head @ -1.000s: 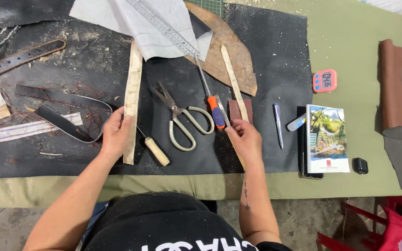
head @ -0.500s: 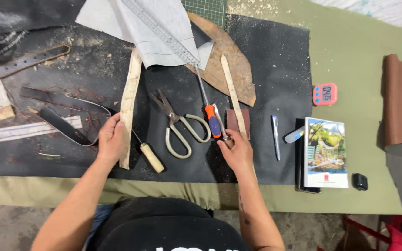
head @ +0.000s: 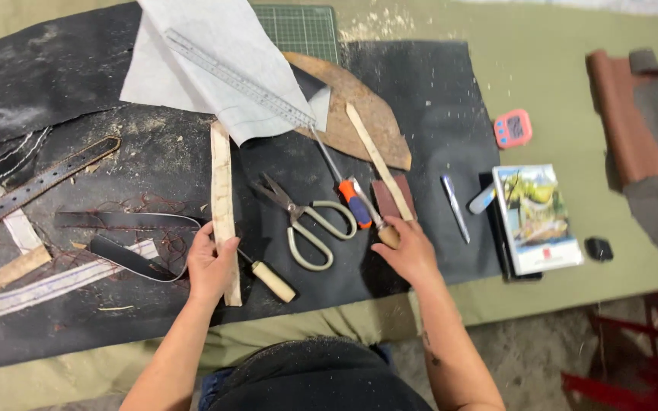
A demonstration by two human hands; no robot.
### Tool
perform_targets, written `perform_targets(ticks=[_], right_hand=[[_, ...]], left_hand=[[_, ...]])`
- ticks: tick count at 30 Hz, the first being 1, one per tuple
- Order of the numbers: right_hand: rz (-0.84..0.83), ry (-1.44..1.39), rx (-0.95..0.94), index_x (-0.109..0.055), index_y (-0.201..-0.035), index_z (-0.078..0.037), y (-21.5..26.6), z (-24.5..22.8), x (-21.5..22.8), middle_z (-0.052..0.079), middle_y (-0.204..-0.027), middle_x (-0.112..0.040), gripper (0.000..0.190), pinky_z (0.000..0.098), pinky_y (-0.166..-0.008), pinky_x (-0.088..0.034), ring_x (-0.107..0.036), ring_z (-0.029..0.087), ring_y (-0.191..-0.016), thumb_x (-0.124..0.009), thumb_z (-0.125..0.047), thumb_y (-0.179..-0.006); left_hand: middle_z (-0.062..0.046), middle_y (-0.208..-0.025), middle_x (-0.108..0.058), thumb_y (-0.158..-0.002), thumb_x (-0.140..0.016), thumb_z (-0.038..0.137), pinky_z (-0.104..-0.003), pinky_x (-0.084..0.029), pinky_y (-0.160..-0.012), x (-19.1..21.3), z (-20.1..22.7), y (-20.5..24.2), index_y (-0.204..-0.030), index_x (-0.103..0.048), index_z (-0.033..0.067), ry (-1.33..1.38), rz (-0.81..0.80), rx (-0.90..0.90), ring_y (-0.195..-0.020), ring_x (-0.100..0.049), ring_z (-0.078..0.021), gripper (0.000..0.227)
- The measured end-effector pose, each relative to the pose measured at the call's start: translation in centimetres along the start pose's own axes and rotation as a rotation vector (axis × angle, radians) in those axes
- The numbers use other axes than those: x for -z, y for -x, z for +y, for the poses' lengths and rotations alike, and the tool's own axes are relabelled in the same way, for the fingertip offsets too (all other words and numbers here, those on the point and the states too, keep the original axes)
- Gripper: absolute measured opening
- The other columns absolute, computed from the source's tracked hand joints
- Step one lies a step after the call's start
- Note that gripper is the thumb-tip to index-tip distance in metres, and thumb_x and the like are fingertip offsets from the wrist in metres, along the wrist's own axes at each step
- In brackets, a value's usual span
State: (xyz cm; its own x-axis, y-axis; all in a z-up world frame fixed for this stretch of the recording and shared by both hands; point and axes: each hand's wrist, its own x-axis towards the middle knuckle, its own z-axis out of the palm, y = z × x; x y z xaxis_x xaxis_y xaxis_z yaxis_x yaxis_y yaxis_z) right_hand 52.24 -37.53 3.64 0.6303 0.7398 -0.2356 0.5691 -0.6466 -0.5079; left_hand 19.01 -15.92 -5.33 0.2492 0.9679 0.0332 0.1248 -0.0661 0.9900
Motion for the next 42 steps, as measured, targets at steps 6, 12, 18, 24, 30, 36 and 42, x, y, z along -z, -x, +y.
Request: perform_targets(ticks=[6,12,18,24,30,36,42], right_hand=[[-0.038,-0.094,-0.216,-0.052,-0.151,-0.033,4.6,-2.8,3.0,0.021,-0.126,-0.07,0.077,0.0477,-0.1,-0.054,-0.065,0.037,-0.12,-0.081,-0.037,-0.079],[0.116,-0.83,0.154,-0.038,-0.156,-0.01,6.8,-5.3,0.2,0.014,-0.099,-0.06,0.085,0.0421,-0.078,-0.06,-0.064,0.024,-0.089,-0.075,-0.004,-0.08],[-0.161,-1.211,0.142,-0.056,-0.142,-0.014,2.3,-12.4,-12.6,0.008,-0.084,-0.066,0.065,0.0276,-0.057,-0.063,-0.067,0.013,-0.065,-0.077,-0.008,-0.08],[-0.234,-1.086,0.128,-0.054,-0.135,-0.013,0.5,-16.7,-18.9,0.014,-0.121,-0.069,0.061,0.0284,-0.057,-0.062,-0.07,0.02,-0.06,-0.077,-0.002,-0.079],[-0.371,-0.95,0.087,-0.054,-0.136,-0.006,2.6,-19.3,-17.6,0.016,-0.096,-0.07,0.06,0.0316,-0.058,-0.064,-0.074,0.023,-0.061,-0.078,-0.005,-0.081],[-0.361,-0.586,0.124,-0.052,-0.142,-0.015,3.6,-20.7,-16.5,0.025,-0.115,-0.069,0.071,0.0489,-0.086,-0.057,-0.071,0.037,-0.104,-0.081,-0.02,-0.077],[-0.389,-0.617,0.178,-0.047,-0.146,-0.018,4.4,-21.8,-15.9,0.025,-0.122,-0.069,0.07,0.0516,-0.097,-0.054,-0.067,0.04,-0.116,-0.074,-0.016,-0.082]], left_hand=[[-0.027,-0.096,-0.072,-0.094,-0.067,0.005,-0.041,-0.06,-0.071,1.2,-2.9,-1.1,-0.147,-0.048,0.0027,0.067,-0.156,0.074,-0.082,-0.069,-0.0276,0.056],[-0.025,-0.098,-0.073,-0.098,-0.056,-0.002,-0.04,-0.062,-0.073,0.6,-4.4,-1.0,-0.157,-0.026,-0.0013,0.218,-0.237,0.004,-0.085,-0.071,-0.0261,0.066],[-0.025,-0.102,-0.075,-0.093,-0.056,-0.005,-0.04,-0.061,-0.077,1.0,-3.9,-0.9,-0.157,-0.018,-0.0025,0.29,-0.294,-0.037,-0.091,-0.072,-0.0285,0.075],[-0.011,-0.089,-0.079,-0.093,-0.064,0.003,-0.033,-0.062,-0.074,1.2,-3.3,-0.6,-0.138,-0.051,0.0057,0.237,-0.292,0.04,-0.081,-0.074,-0.017,0.047],[-0.007,-0.077,-0.075,-0.09,-0.075,0.011,-0.028,-0.056,-0.063,2.1,-1.3,-0.5,-0.11,-0.07,0.0071,0.195,-0.144,0.063,-0.07,-0.068,-0.0128,0.021],[-0.009,-0.083,-0.076,-0.09,-0.074,0.011,-0.031,-0.057,-0.068,1.3,-0.3,-0.6,-0.111,-0.07,0.0071,0.187,-0.102,0.104,-0.077,-0.069,-0.0141,0.022],[-0.009,-0.088,-0.071,-0.094,-0.06,0.003,-0.027,-0.055,-0.066,1.5,2.2,-3.5,-0.119,-0.068,0.0024,0.375,0.007,0.263,-0.076,-0.063,-0.0143,0.026]])
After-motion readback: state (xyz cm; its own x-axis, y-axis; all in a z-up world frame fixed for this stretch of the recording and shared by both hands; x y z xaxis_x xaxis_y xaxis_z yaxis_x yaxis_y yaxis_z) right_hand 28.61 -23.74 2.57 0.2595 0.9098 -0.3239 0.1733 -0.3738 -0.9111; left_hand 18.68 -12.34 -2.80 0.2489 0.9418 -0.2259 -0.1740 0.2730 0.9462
